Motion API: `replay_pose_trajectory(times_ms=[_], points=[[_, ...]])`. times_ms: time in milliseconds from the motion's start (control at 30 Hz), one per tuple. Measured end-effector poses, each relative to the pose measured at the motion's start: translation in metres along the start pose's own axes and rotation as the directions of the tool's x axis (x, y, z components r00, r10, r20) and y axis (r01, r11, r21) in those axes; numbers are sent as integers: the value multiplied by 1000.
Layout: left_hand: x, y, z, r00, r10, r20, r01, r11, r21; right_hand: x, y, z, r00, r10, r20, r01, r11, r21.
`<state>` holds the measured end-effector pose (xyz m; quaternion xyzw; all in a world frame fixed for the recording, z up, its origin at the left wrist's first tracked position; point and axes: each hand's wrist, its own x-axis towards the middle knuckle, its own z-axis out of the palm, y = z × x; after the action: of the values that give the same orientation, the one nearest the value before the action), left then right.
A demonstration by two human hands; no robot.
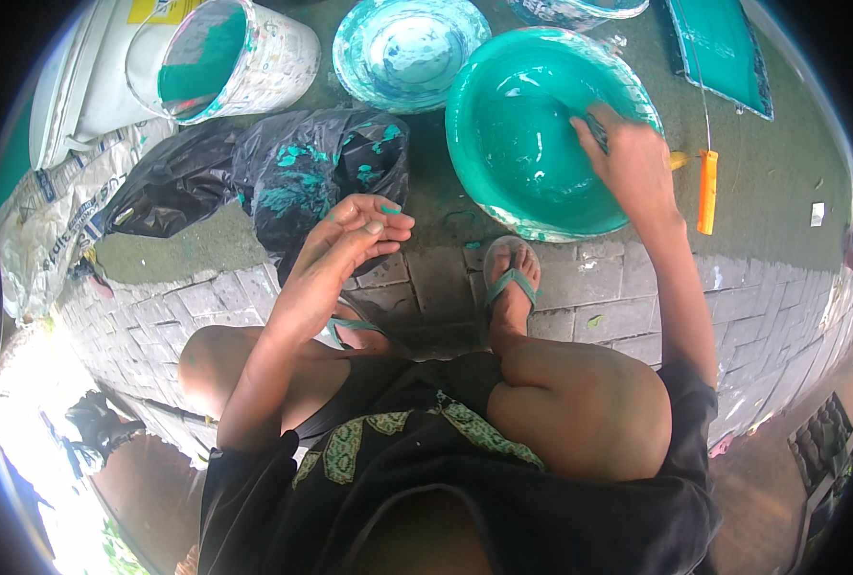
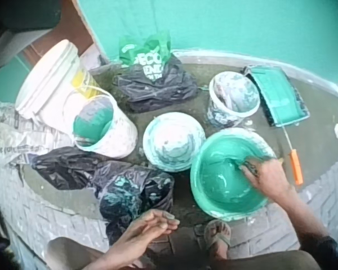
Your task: The person mixes green paint by pouring it from a small bucket into a larger bowl and stirring it with a brush.
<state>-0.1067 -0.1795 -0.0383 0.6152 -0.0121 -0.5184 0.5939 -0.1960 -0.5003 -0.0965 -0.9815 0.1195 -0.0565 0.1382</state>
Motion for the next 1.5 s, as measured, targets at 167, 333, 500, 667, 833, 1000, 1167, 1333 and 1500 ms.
replay_pose_trajectory(times_ms=[167,333,500,667,833,1000,1167,1333,1500], points=[[-3,3,1,1000,-15,-7,15,1000,11,-14,-3,-4,985,128,115,-144,979,143],[-2,2,1,1000,1,13,-1,1000,10,-15,-7,-9,958,153,240,-217,939,266],[-3,2,2,1000,2,6,-2,1000,7,-8,-2,-16,970,137,201,-227,807,545],[-1,1,2,1000,13,4,-13,1000,20,5,-22,-47,980,172,98,-195,919,342],[0,1,2,1000,0,3,0,1000,23,11,-9,-33,999,31,-9,-31,997,73],[0,2,2,1000,-3,4,3,1000,8,-3,2,-1,991,-24,135,13,997,79],[1,1,0,1000,-12,2,12,1000,-1,-4,-15,-8,978,0,208,-40,982,186],[-1,0,-1,1000,-9,0,9,1000,-9,-10,-24,-20,945,19,326,-122,946,301],[-1,1,1,1000,-9,2,9,1000,-2,-6,-17,-32,963,56,264,-174,877,449]])
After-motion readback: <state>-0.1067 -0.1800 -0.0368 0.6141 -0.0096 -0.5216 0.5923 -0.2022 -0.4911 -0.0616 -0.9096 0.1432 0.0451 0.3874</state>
